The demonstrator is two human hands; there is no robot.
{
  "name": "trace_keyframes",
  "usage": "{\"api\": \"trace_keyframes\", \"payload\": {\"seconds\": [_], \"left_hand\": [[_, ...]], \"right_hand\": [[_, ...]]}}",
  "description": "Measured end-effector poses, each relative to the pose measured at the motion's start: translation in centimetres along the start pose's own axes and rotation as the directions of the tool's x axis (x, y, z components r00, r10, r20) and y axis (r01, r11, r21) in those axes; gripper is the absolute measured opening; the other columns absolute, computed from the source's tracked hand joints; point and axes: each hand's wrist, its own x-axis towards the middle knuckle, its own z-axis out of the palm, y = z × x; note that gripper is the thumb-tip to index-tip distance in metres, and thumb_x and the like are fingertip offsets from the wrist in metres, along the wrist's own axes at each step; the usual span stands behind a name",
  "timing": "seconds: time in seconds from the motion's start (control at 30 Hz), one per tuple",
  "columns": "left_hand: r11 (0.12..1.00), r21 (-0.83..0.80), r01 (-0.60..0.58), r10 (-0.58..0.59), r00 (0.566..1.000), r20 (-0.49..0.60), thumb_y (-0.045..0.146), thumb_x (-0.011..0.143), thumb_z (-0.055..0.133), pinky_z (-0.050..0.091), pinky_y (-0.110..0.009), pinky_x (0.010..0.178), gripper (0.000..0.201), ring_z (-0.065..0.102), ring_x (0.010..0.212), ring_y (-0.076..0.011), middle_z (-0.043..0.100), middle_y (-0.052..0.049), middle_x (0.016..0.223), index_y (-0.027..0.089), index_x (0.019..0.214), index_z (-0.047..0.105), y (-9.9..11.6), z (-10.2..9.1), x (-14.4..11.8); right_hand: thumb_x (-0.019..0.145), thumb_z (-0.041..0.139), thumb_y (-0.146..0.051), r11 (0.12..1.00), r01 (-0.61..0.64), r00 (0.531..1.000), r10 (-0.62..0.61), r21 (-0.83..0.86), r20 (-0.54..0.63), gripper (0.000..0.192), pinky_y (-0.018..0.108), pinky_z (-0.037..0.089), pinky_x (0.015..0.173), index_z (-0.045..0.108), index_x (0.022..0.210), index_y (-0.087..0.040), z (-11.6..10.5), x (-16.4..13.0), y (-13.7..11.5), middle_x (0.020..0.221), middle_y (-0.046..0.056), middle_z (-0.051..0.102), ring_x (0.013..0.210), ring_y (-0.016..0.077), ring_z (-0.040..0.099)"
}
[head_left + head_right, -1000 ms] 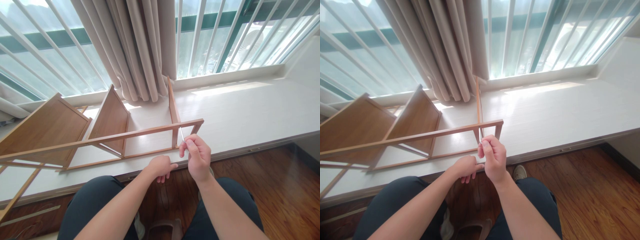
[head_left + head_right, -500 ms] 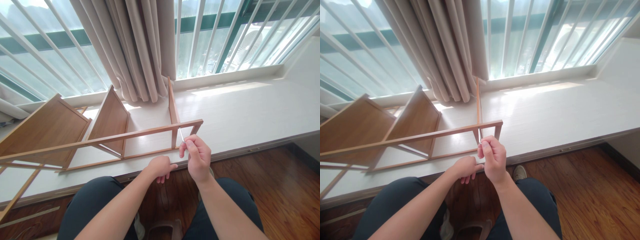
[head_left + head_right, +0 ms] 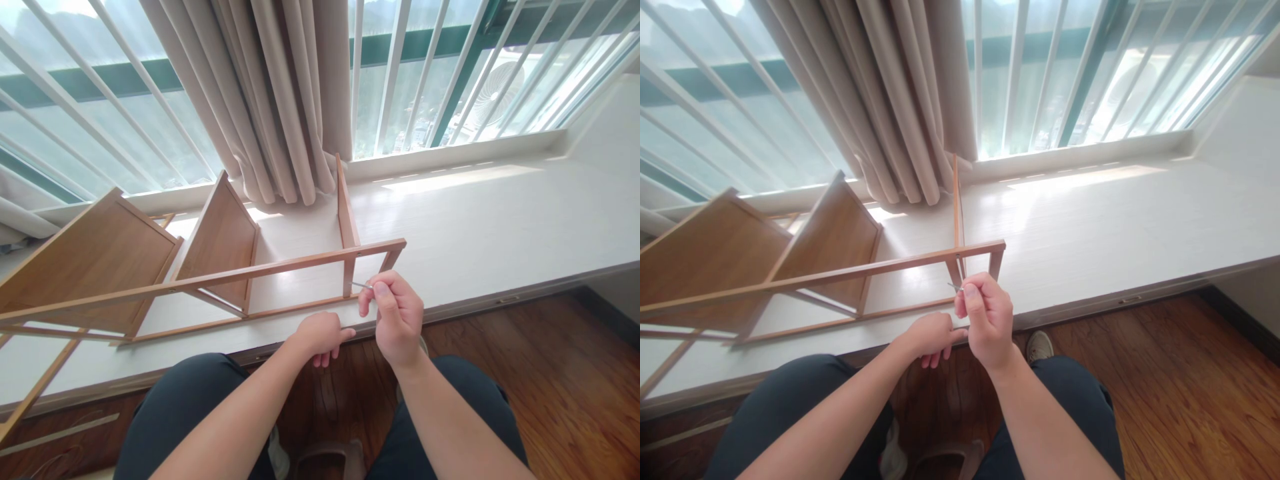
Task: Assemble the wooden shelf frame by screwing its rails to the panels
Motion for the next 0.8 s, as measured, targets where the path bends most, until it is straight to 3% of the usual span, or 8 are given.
{"api": "trace_keyframes", "payload": {"seconds": [0.13, 0.27, 0.33, 0.4, 0.47, 0.53, 0.67, 0.8], "left_hand": [[0.999, -0.030, -0.012, 0.011, 1.000, -0.008, 0.059, 0.093, 0.043, 0.053, -0.033, 0.062, 0.061, 0.058, 0.038, -0.0165, 0.063, -0.006, 0.048, 0.017, 0.054, 0.063, -0.3, 0.3, 0.1], [0.930, -0.308, -0.202, 0.175, 0.978, -0.112, 0.054, 0.091, 0.052, 0.048, -0.027, 0.052, 0.045, 0.061, 0.046, -0.0147, 0.066, -0.003, 0.056, 0.017, 0.067, 0.065, 0.1, 0.6, -0.5], [0.801, -0.493, -0.339, 0.261, 0.940, -0.222, 0.051, 0.090, 0.055, 0.044, -0.024, 0.049, 0.041, 0.061, 0.048, -0.0130, 0.064, -0.001, 0.058, 0.017, 0.070, 0.063, 0.8, 0.3, -1.3], [0.616, -0.649, -0.446, 0.302, 0.895, -0.327, 0.050, 0.090, 0.057, 0.040, -0.023, 0.045, 0.038, 0.057, 0.045, -0.0110, 0.060, 0.002, 0.057, 0.018, 0.070, 0.059, 1.6, -0.3, -2.3], [0.436, -0.738, -0.514, 0.320, 0.856, -0.407, 0.051, 0.090, 0.058, 0.036, -0.022, 0.042, 0.039, 0.051, 0.042, -0.0088, 0.056, 0.003, 0.056, 0.018, 0.070, 0.057, 2.3, -0.9, -3.2], [0.316, -0.777, -0.545, 0.313, 0.833, -0.457, 0.053, 0.090, 0.061, 0.034, -0.022, 0.040, 0.040, 0.045, 0.041, -0.0076, 0.053, 0.004, 0.054, 0.017, 0.070, 0.058, 2.8, -1.3, -3.8], [0.183, -0.823, -0.538, 0.222, 0.838, -0.499, 0.049, 0.087, 0.067, 0.027, -0.021, 0.038, 0.034, 0.042, 0.040, -0.0065, 0.051, 0.005, 0.055, 0.016, 0.081, 0.064, 3.3, -1.5, -4.1], [0.110, -0.841, -0.530, 0.199, 0.841, -0.504, 0.051, 0.086, 0.069, 0.023, -0.020, 0.038, 0.036, 0.041, 0.038, -0.0049, 0.053, 0.005, 0.059, 0.015, 0.088, 0.066, 3.6, -2.0, -4.4]], "right_hand": [[0.103, 0.052, -0.029, 1.000, 0.002, 1.000, -0.002, -0.008, 0.015, 0.019, 0.025, 0.042, 0.059, 0.056, 0.087, -0.020, 0.1, 0.3, -0.1, 0.062, -0.005, 0.056, 0.056, 0.0086, 0.052], [0.101, 0.055, -0.027, 1.000, 0.019, 1.000, -0.018, -0.019, 0.015, 0.013, 0.024, 0.045, 0.059, 0.056, 0.090, -0.021, 0.0, 0.4, -0.1, 0.063, -0.005, 0.057, 0.056, 0.0089, 0.053], [0.101, 0.055, -0.027, 1.000, 0.012, 1.000, -0.012, -0.006, 0.019, 0.010, 0.024, 0.045, 0.057, 0.056, 0.092, -0.021, -0.2, 0.4, -0.1, 0.064, -0.005, 0.058, 0.055, 0.0091, 0.054], [0.101, 0.056, -0.026, 1.000, 0.003, 1.000, -0.004, 0.014, 0.028, 0.008, 0.024, 0.046, 0.055, 0.056, 0.093, -0.022, -0.3, 0.4, -0.1, 0.065, -0.006, 0.058, 0.054, 0.0093, 0.054], [0.100, 0.057, -0.025, 1.000, 0.005, 0.999, -0.006, 0.021, 0.032, 0.007, 0.024, 0.048, 0.057, 0.056, 0.094, -0.022, -0.4, 0.3, -0.2, 0.065, -0.005, 0.058, 0.056, 0.0095, 0.056], [0.099, 0.058, -0.023, 1.000, 0.028, 0.999, -0.028, -0.003, 0.024, 0.007, 0.025, 0.049, 0.061, 0.057, 0.093, -0.022, -0.6, 0.3, -0.3, 0.066, -0.005, 0.059, 0.059, 0.0099, 0.058], [0.097, 0.060, -0.020, 0.989, 0.098, 0.995, -0.097, -0.115, 0.014, 0.007, 0.024, 0.047, 0.060, 0.058, 0.090, -0.021, -0.8, 0.2, -0.4, 0.068, -0.005, 0.059, 0.060, 0.0093, 0.057], [0.094, 0.062, -0.016, 0.965, 0.178, 0.983, -0.164, -0.195, 0.087, 0.009, 0.022, 0.048, 0.059, 0.059, 0.087, -0.021, -0.8, 0.2, -0.5, 0.068, -0.005, 0.060, 0.060, 0.0086, 0.058]]}}
